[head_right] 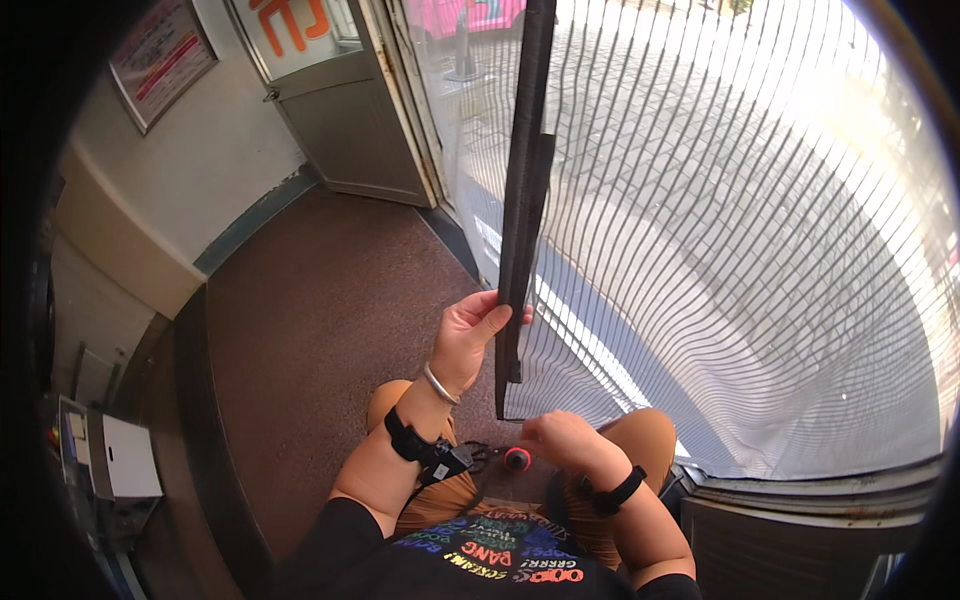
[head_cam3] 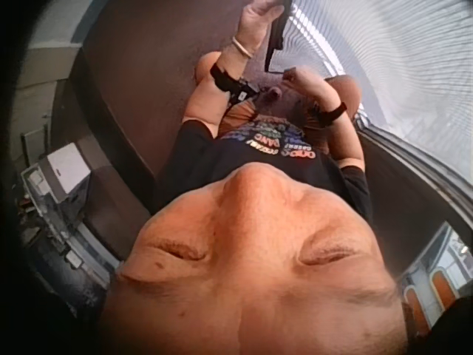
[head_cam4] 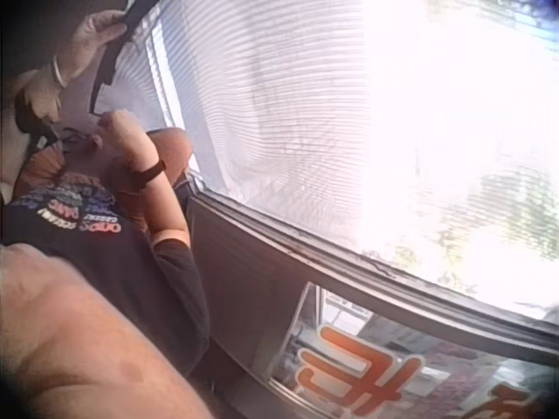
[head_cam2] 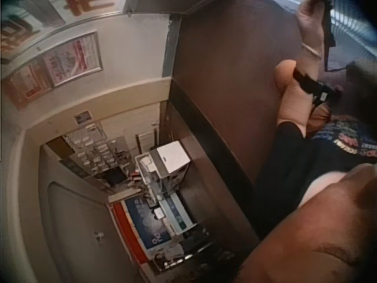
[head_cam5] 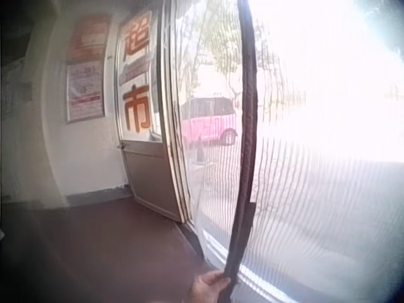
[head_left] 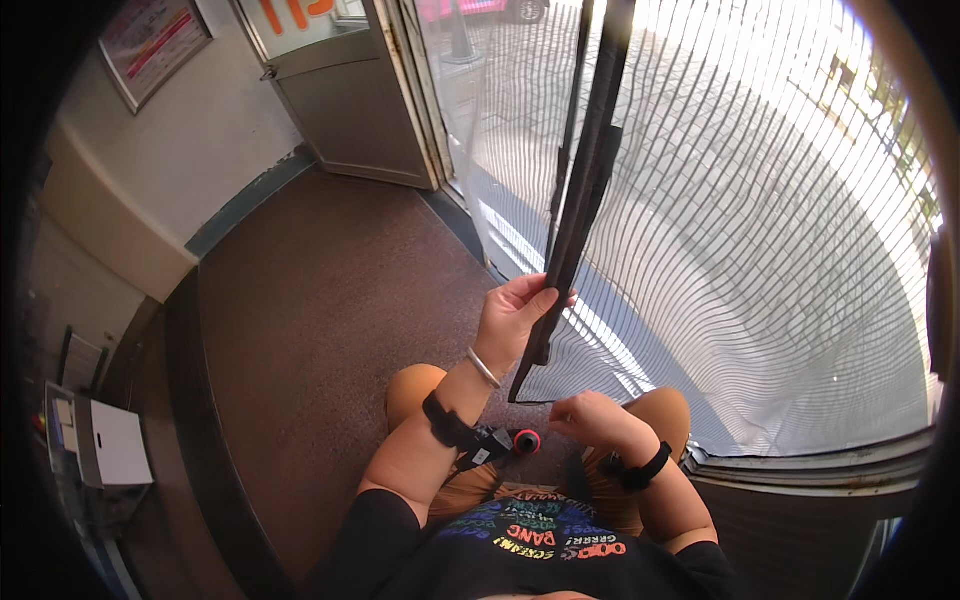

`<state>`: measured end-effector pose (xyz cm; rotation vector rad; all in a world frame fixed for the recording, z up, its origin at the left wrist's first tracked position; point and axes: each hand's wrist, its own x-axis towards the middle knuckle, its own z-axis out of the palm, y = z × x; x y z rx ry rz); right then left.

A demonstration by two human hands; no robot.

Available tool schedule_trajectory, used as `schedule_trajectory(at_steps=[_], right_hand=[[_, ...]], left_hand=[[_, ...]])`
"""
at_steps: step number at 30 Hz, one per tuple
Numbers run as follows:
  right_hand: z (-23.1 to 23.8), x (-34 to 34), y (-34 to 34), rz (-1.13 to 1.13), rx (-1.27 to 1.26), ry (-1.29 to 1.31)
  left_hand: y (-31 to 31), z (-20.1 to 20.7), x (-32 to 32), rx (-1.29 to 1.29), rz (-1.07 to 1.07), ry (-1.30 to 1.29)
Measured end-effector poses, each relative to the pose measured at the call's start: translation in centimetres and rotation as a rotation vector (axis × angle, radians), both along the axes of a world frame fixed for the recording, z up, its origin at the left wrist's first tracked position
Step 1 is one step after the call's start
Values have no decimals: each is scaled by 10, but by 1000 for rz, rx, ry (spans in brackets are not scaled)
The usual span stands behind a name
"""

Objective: The person threads a flexible magnetic strip into the edge of a mesh screen door by hand while seated.

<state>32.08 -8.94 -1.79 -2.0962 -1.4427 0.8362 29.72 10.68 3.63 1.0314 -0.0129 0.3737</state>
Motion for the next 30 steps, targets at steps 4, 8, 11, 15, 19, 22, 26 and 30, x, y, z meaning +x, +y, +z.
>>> schedule_trajectory(at_steps=[4, 8, 11, 15, 19, 22, 26, 30], right_hand=[[-74, -7, 11, 124, -148, 1], [-97, -1, 9, 51, -209, 230], [-94, 3, 13, 25, -193, 94], [-118, 13, 14, 10, -83, 245], [-120, 22, 16, 107, -44, 238], [-121, 26, 17, 100, -25, 197], [-134, 37, 18, 80, -19, 239], [-135, 32, 22, 91, -61, 243]], left_hand=[[-2, -25, 2, 40, 49, 68], [-5, -33, 3, 70, 20, 49], [-8, -42, -4, 162, 127, 86], [-16, -54, -6, 133, 166, 53], [-20, -55, -11, 195, 235, 110], [-21, -60, -19, 306, 282, 163], [-19, -73, -27, 390, 280, 173], [-19, -86, -42, 494, 336, 232]])
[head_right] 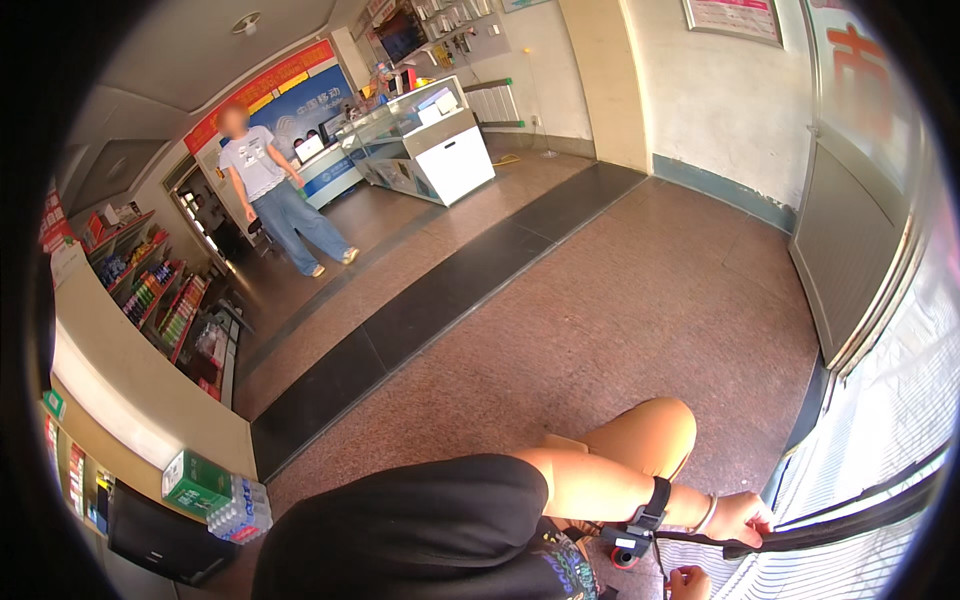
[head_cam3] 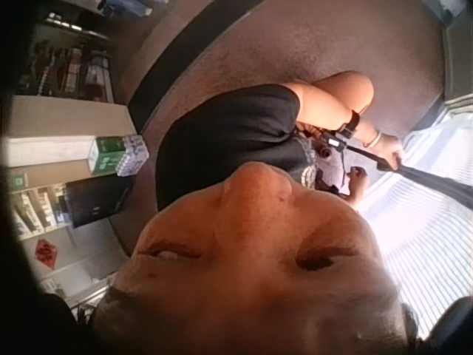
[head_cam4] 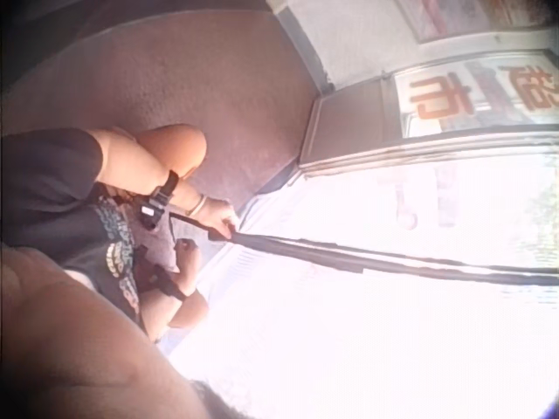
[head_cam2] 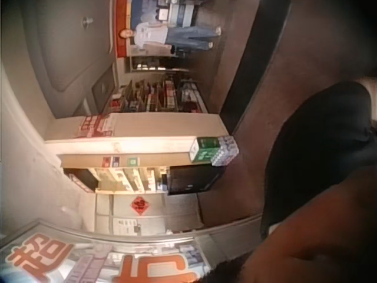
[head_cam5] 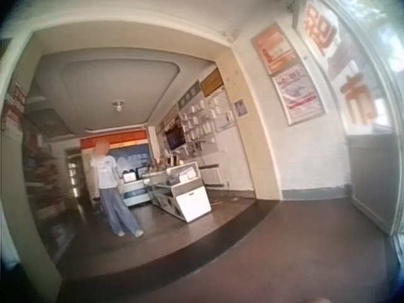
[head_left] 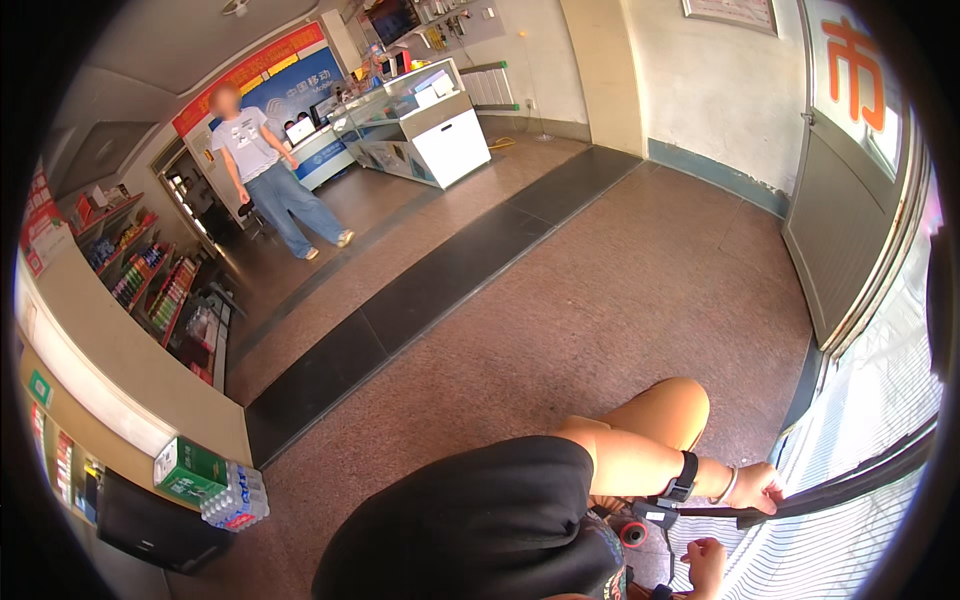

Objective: The person threads a flexible magnetic strip into the edge of a mesh screen door by hand while seated.

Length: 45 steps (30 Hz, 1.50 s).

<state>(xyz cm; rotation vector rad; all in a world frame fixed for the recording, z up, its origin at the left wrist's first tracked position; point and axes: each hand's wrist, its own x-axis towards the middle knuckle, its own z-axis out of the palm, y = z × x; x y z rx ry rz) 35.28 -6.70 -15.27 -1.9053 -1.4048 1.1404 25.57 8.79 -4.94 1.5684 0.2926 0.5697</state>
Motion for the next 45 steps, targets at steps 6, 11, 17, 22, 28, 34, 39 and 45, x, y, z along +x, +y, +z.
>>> schedule_trajectory(at_steps=[6, 11, 17, 22, 28, 34, 39, 45], right_hand=[[3, 4, 3, 169, -41, -213], [26, -2, 2, 47, -59, -129], [6, -3, 5, -21, 5, 29], [15, 2, 3, 71, -12, -50], [3, 0, 4, -21, 42, 49], [6, 2, 3, 14, 64, 60], [10, 0, 3, 20, 66, 58], [16, -1, 3, 45, 61, 9]], left_hand=[[-10, -1, -16, 21, 35, 44], [-17, 3, -13, 107, 29, -11], [-24, -4, -22, 58, 55, -28], [-28, 6, -22, 119, 24, 56], [-34, 5, -23, 253, 120, 50], [-35, 8, -22, 263, 116, 47], [-35, 5, -21, 259, 113, 58], [-36, 4, -21, 109, 28, 23]])
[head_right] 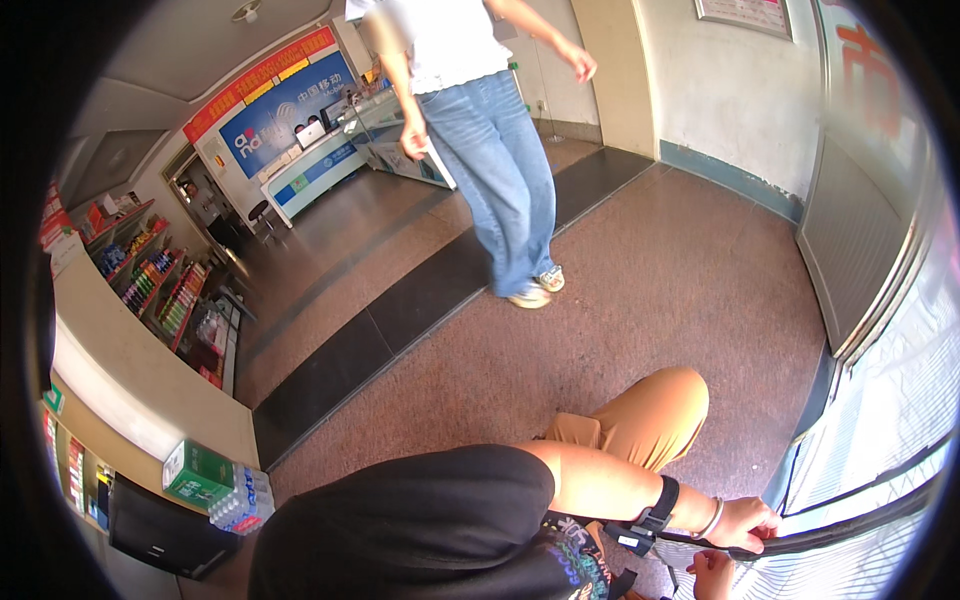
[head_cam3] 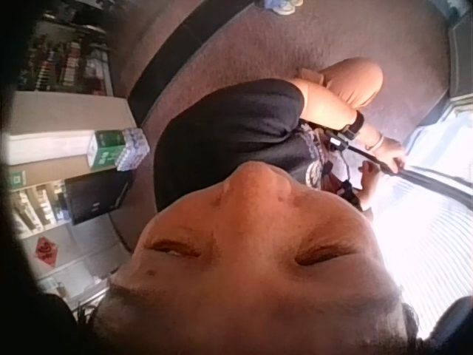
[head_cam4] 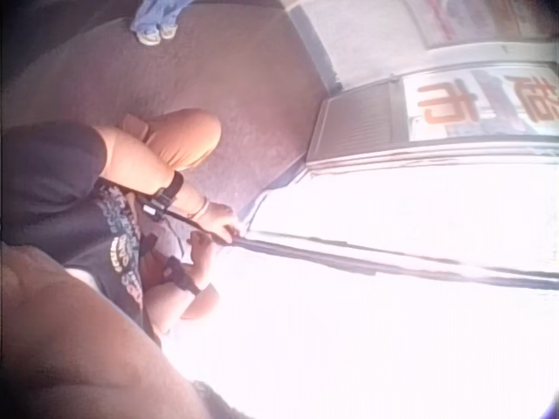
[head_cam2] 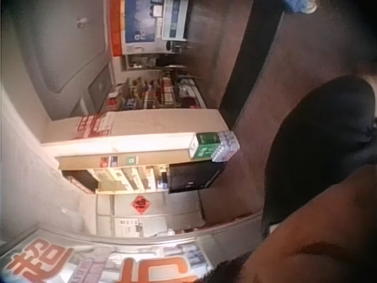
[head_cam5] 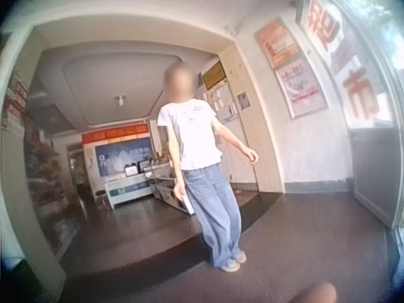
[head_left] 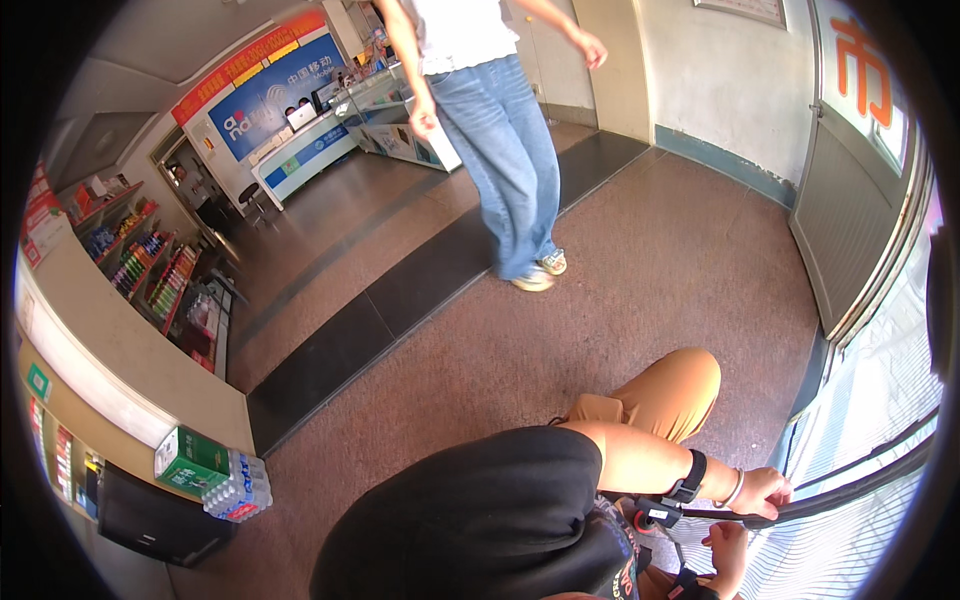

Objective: The person threads a flexible magnetic strip into the edge of a mesh screen door by hand while seated.

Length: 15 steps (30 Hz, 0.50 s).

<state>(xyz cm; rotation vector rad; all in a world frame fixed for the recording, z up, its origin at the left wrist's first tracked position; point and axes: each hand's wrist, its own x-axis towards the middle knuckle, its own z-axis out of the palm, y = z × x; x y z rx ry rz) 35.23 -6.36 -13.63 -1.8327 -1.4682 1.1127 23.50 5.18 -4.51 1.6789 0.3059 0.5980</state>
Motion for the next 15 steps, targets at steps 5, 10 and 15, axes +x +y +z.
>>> schedule_trajectory(at_steps=[5, 10, 15], right_hand=[[0, -2, -2, -9, -4, 5], [9, -5, -7, -95, -23, -37], [30, -15, -11, -106, -77, -39]], left_hand=[[4, -18, 0, -53, -209, 107], [0, -23, 0, -168, -282, 88], [-5, -26, -3, -95, -211, -4]])
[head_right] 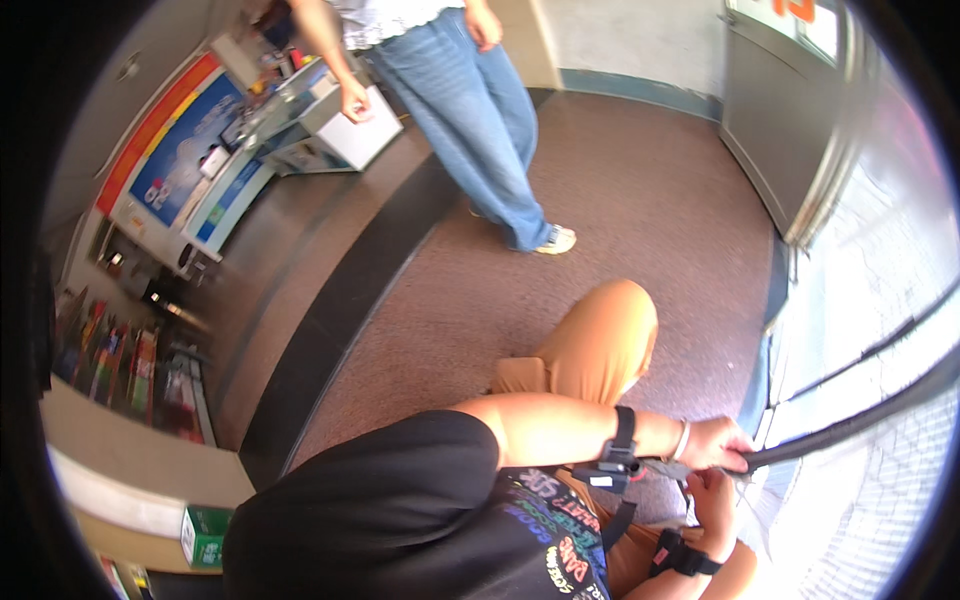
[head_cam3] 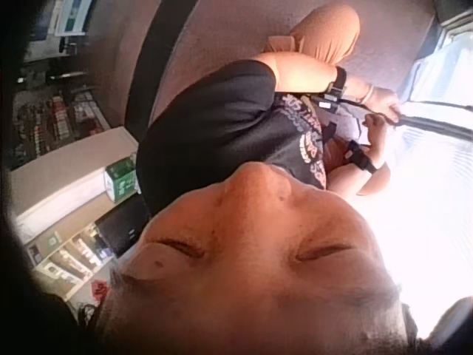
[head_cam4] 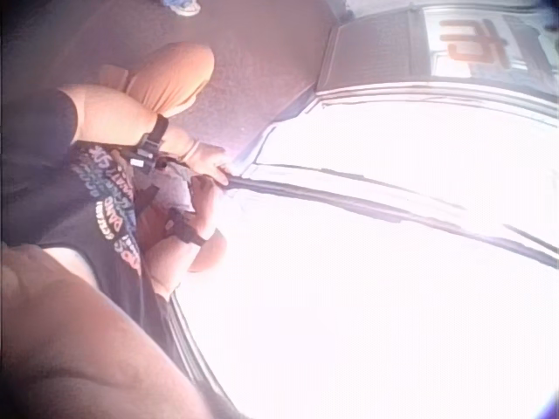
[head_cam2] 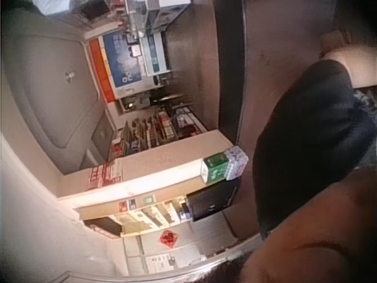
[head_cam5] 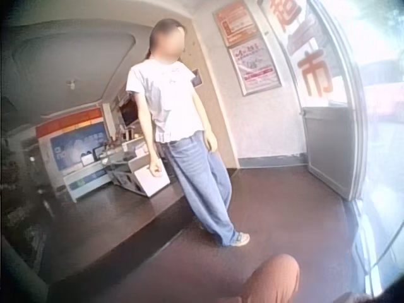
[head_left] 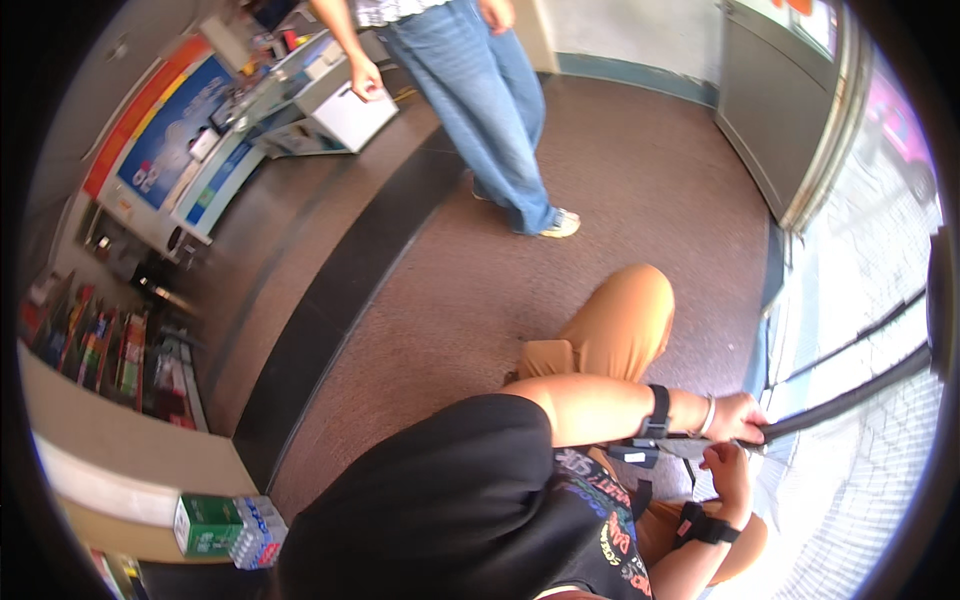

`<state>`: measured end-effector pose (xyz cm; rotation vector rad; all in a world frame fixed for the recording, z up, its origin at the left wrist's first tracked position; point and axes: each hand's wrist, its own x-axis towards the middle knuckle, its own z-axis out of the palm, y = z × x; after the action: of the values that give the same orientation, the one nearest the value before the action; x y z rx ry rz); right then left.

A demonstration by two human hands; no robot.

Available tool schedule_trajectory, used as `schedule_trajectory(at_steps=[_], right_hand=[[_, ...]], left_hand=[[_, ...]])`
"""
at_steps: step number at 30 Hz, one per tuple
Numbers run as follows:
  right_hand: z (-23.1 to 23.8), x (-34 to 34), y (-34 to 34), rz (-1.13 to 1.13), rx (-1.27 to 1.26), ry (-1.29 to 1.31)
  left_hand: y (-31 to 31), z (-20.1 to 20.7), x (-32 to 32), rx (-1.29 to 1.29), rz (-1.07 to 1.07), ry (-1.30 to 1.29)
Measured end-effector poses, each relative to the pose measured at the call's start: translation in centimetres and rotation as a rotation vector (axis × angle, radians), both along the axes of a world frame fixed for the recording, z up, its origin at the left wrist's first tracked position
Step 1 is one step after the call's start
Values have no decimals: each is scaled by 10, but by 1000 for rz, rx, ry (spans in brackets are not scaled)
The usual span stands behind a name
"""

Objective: The person threads a flexible magnetic strip into the edge of a mesh screen door by hand while seated.

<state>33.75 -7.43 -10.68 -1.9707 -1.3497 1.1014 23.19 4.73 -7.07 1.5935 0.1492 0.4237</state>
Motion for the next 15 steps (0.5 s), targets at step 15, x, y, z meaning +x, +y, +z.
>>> schedule_trajectory(at_steps=[15], right_hand=[[6, 2, -9, -150, 101, 117]], left_hand=[[23, -11, 10, -254, -62, 54]])
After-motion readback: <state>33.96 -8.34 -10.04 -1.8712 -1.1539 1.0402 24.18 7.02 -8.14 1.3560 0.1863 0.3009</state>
